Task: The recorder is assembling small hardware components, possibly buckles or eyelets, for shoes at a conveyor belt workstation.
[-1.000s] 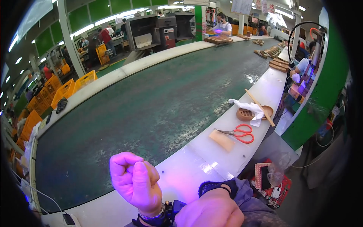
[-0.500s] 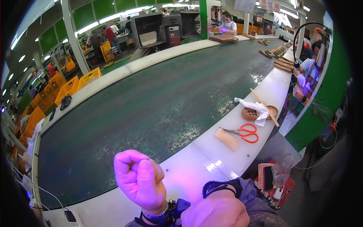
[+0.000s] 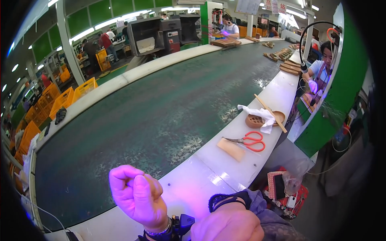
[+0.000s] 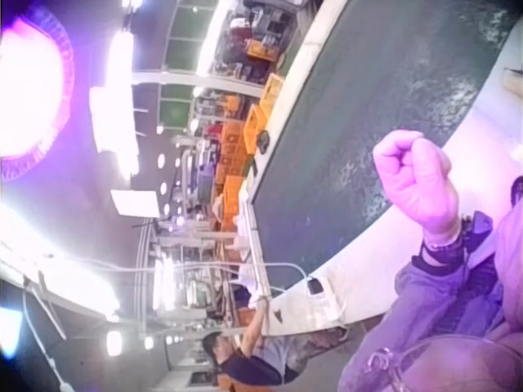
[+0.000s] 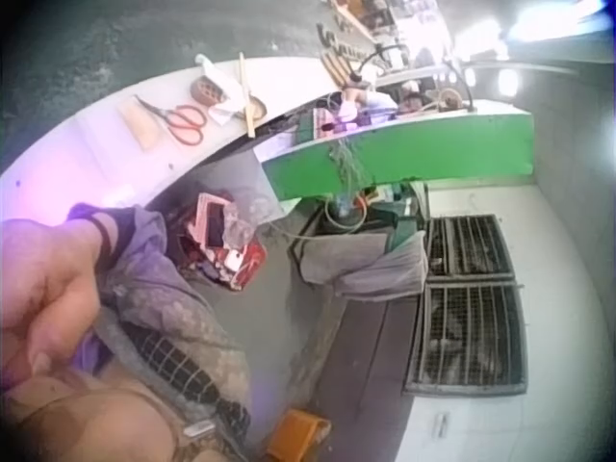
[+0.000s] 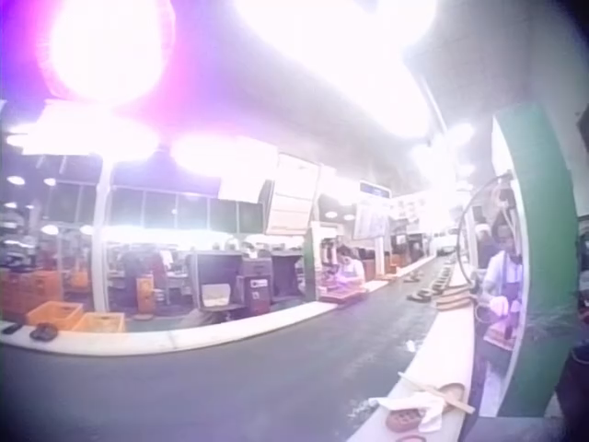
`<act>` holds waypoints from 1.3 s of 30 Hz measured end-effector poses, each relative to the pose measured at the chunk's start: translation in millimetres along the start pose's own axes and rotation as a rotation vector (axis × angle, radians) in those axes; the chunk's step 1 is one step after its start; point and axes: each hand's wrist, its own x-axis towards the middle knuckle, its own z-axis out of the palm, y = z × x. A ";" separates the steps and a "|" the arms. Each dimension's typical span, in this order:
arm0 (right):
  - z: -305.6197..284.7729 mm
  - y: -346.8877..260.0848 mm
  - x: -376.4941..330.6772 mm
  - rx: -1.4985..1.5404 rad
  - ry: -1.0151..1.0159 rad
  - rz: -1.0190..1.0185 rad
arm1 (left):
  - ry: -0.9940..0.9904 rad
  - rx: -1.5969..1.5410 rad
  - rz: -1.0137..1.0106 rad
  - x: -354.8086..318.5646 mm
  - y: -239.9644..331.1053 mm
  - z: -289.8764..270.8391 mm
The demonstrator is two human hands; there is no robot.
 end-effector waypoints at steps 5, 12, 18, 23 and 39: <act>-0.2 0.1 -6.9 -0.034 -0.029 -0.025 | -0.003 -0.008 0.003 0.6 -0.5 2.2; -1.6 -10.5 1.8 -0.098 -0.014 0.046 | 0.054 -0.055 -0.053 1.0 3.0 1.1; -1.1 -3.3 -7.4 -0.105 -0.035 -0.008 | 0.059 -0.059 -0.055 0.7 3.8 1.7; -0.7 -13.9 -0.9 -0.093 -0.021 0.044 | -0.013 -0.025 0.015 0.0 -1.8 1.6; -2.3 -9.8 -6.0 -0.066 -0.014 -0.021 | -0.017 -0.009 0.011 2.4 -0.9 -1.2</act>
